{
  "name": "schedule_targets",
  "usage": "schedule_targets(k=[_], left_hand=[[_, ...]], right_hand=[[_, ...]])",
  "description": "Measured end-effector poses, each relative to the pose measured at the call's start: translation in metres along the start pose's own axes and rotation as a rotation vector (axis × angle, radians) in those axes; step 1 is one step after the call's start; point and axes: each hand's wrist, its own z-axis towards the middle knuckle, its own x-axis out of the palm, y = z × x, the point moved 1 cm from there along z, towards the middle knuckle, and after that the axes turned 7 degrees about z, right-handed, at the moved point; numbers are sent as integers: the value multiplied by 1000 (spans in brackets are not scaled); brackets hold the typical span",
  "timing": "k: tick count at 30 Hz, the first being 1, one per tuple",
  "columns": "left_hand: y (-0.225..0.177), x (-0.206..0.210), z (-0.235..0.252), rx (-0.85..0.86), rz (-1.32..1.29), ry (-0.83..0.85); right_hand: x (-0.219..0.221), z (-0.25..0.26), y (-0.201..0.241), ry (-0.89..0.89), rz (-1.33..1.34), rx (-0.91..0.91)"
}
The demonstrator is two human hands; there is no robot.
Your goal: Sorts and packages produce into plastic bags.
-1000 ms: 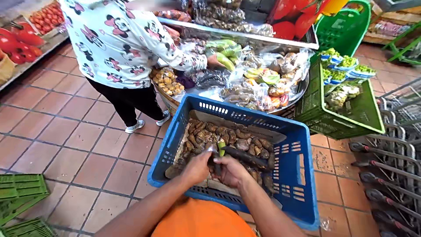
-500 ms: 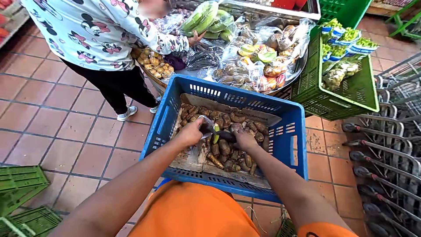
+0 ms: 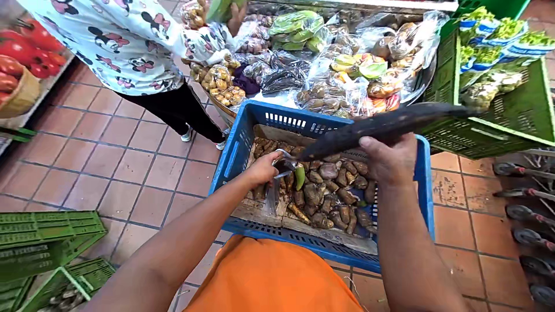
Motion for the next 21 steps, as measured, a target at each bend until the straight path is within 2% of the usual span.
schedule_targets(k=[3, 6, 14, 17, 21], left_hand=[[-3, -4, 1, -14, 1, 14], [-2, -7, -1, -13, -20, 34], [0, -16, -13, -16, -72, 38], [3, -22, -13, -14, -107, -2], [9, -27, -10, -17, -166, -50]], right_hand=[[27, 0, -10, 202, -146, 15], [33, -1, -32, 393, -196, 91], [33, -2, -78, 717, 92, 264], [40, -7, -86, 622, 132, 376], [58, -11, -76, 303, 71, 297]])
